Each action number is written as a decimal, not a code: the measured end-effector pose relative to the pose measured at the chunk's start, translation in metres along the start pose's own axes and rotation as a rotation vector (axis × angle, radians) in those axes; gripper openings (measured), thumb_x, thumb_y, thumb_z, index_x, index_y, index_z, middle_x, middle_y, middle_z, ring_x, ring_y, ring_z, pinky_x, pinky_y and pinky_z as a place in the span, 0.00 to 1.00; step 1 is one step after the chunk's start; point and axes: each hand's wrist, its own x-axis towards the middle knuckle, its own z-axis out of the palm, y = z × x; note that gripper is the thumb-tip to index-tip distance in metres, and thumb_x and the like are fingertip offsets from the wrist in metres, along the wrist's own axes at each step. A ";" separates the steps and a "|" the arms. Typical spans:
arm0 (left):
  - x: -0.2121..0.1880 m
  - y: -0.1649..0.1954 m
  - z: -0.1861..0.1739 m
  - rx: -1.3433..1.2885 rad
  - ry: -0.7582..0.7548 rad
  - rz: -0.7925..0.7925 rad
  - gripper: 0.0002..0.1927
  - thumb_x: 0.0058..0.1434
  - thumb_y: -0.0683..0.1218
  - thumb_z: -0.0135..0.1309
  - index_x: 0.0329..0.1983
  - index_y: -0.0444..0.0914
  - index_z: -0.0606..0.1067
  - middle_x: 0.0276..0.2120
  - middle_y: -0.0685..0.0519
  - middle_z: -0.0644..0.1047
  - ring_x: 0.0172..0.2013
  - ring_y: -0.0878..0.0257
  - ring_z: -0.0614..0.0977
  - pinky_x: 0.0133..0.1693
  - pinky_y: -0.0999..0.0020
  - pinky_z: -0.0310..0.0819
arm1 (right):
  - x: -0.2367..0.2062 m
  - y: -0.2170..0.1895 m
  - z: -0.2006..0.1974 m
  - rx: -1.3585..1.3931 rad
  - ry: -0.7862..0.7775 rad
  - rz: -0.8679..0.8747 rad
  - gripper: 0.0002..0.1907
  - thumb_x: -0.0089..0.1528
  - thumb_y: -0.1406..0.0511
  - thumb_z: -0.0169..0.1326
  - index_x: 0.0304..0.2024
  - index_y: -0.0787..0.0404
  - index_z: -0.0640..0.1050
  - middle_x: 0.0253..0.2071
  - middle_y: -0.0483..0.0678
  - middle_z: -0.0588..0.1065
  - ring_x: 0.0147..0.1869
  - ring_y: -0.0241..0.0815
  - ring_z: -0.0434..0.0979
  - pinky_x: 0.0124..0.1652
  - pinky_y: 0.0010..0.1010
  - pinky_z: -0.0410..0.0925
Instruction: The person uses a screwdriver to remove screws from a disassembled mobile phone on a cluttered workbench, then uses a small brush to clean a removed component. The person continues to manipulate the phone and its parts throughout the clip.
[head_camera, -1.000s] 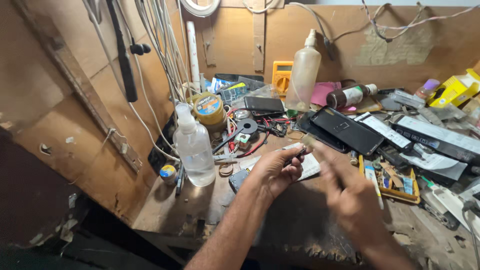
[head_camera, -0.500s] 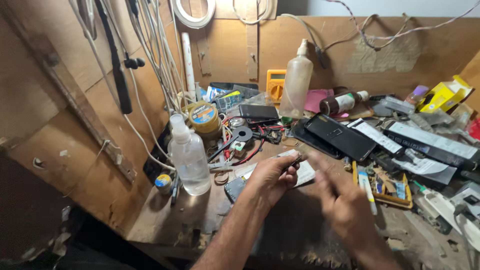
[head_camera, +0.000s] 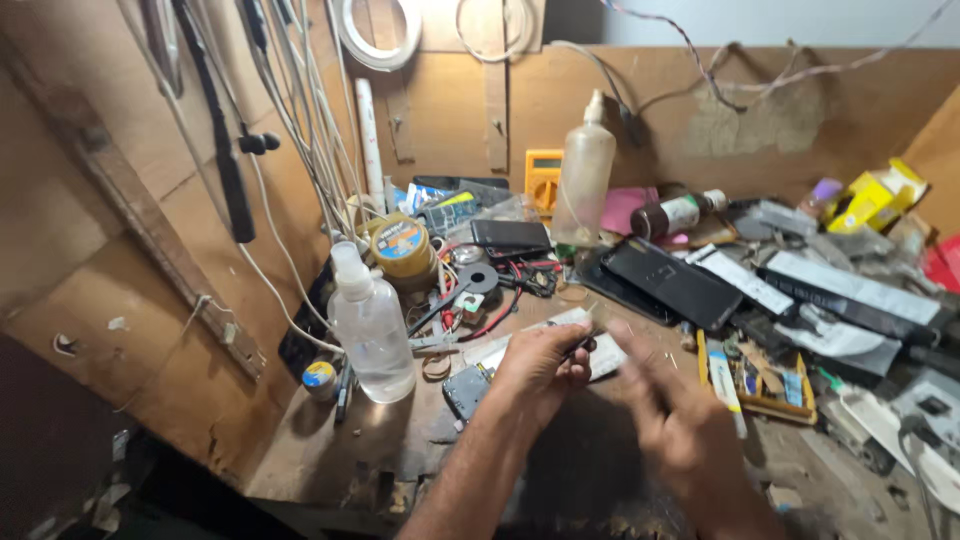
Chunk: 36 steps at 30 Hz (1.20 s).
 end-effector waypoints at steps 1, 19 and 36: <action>0.001 0.000 -0.001 0.028 -0.019 0.021 0.06 0.66 0.41 0.58 0.40 0.32 0.77 0.28 0.55 0.75 0.24 0.71 0.73 0.24 0.78 0.66 | 0.007 0.000 0.003 0.181 0.123 -0.179 0.22 0.69 0.58 0.50 0.66 0.37 0.71 0.44 0.54 0.80 0.47 0.44 0.82 0.46 0.28 0.75; -0.004 -0.003 0.002 0.052 0.032 0.073 0.11 0.63 0.49 0.61 0.44 0.38 0.80 0.28 0.58 0.79 0.24 0.70 0.75 0.28 0.71 0.71 | 0.001 -0.003 0.008 0.547 0.403 -0.570 0.19 0.69 0.60 0.50 0.63 0.47 0.75 0.46 0.56 0.81 0.46 0.52 0.83 0.39 0.40 0.73; 0.024 -0.009 0.002 -0.065 0.125 0.163 0.08 0.63 0.46 0.61 0.42 0.39 0.79 0.26 0.58 0.79 0.22 0.69 0.75 0.25 0.72 0.68 | -0.009 -0.018 -0.003 0.366 0.384 -0.307 0.21 0.63 0.57 0.54 0.60 0.36 0.76 0.29 0.58 0.79 0.33 0.60 0.82 0.32 0.49 0.71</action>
